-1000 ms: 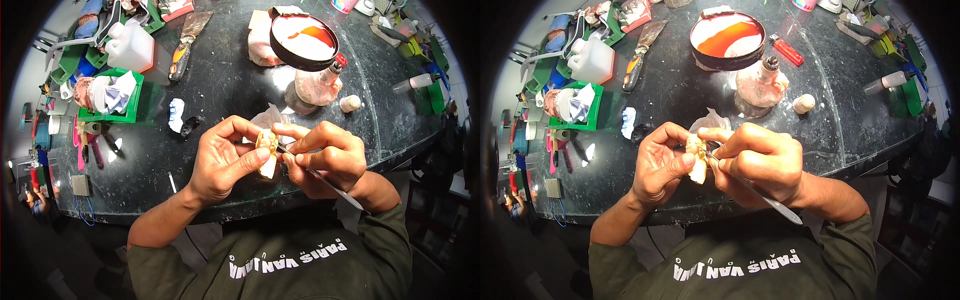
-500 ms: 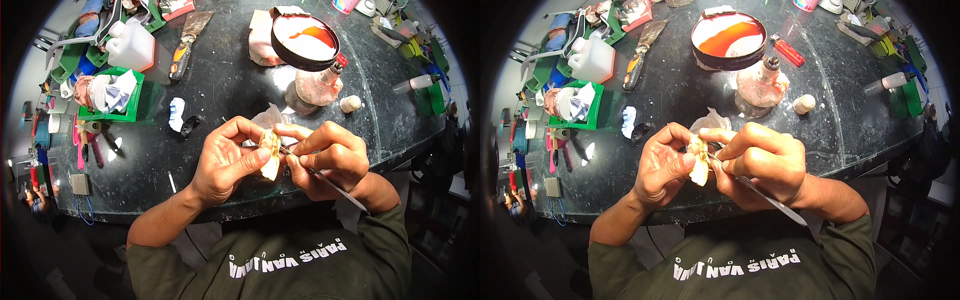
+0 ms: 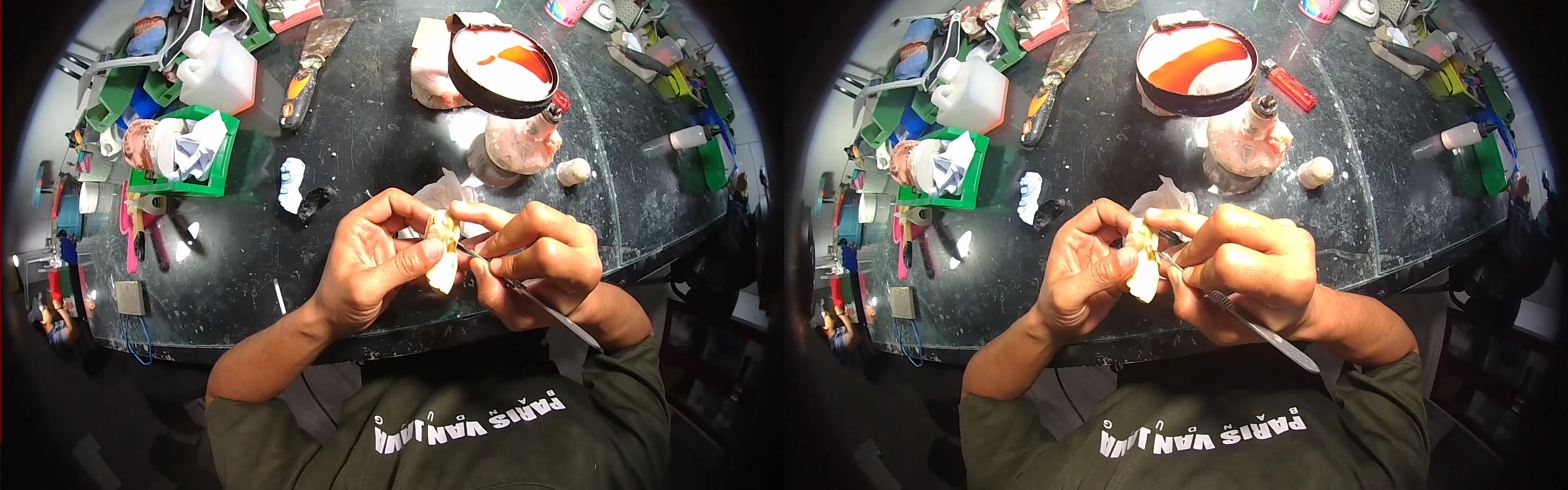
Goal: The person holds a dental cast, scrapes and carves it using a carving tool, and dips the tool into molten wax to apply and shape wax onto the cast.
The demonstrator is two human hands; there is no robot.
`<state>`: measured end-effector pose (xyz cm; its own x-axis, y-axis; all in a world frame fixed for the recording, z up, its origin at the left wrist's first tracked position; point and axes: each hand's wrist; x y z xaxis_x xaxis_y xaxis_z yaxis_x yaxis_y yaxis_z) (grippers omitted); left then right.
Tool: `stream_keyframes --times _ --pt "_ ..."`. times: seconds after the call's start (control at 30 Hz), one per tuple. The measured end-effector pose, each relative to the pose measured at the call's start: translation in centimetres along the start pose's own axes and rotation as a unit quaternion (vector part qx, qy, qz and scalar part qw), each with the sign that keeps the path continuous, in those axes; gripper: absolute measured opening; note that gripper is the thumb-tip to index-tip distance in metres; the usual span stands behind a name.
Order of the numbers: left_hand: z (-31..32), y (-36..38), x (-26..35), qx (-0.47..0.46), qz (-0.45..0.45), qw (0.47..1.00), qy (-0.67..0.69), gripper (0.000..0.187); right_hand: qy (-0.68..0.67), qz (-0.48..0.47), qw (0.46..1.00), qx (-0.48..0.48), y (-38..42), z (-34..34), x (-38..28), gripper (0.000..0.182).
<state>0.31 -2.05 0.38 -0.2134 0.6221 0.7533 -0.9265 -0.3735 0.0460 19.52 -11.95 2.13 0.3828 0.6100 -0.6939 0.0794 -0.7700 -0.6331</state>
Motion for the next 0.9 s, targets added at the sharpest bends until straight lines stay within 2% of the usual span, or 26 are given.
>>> stream_keyframes --times 0.13,0.43,0.73,0.9 --pt "0.25 -0.12 -0.18 0.000 0.020 1.000 0.018 0.024 -0.014 0.003 1.000 0.005 -0.10 -0.08 -0.07 0.015" --pt "0.01 -0.25 -0.55 0.026 0.039 0.998 -0.048 0.048 -0.008 0.022 1.000 0.020 -0.36 -0.59 -0.32 0.017" --pt "-0.35 -0.21 -0.60 0.036 0.044 0.995 -0.077 0.047 -0.011 0.021 1.000 0.018 -0.43 -0.38 -0.35 0.017" --pt "-0.34 -0.23 -0.66 0.036 0.063 0.994 -0.085 0.040 -0.027 0.021 0.999 0.010 -0.37 -0.47 -0.24 0.017"
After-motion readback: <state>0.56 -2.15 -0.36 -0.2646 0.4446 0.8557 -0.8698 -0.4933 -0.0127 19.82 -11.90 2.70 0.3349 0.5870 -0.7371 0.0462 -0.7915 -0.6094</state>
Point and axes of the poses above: each hand's wrist, its own y-axis away from the middle knuckle, its own z-axis out of the palm, x = y × z, and after that the axes turned 8 degrees about -x, right-handed
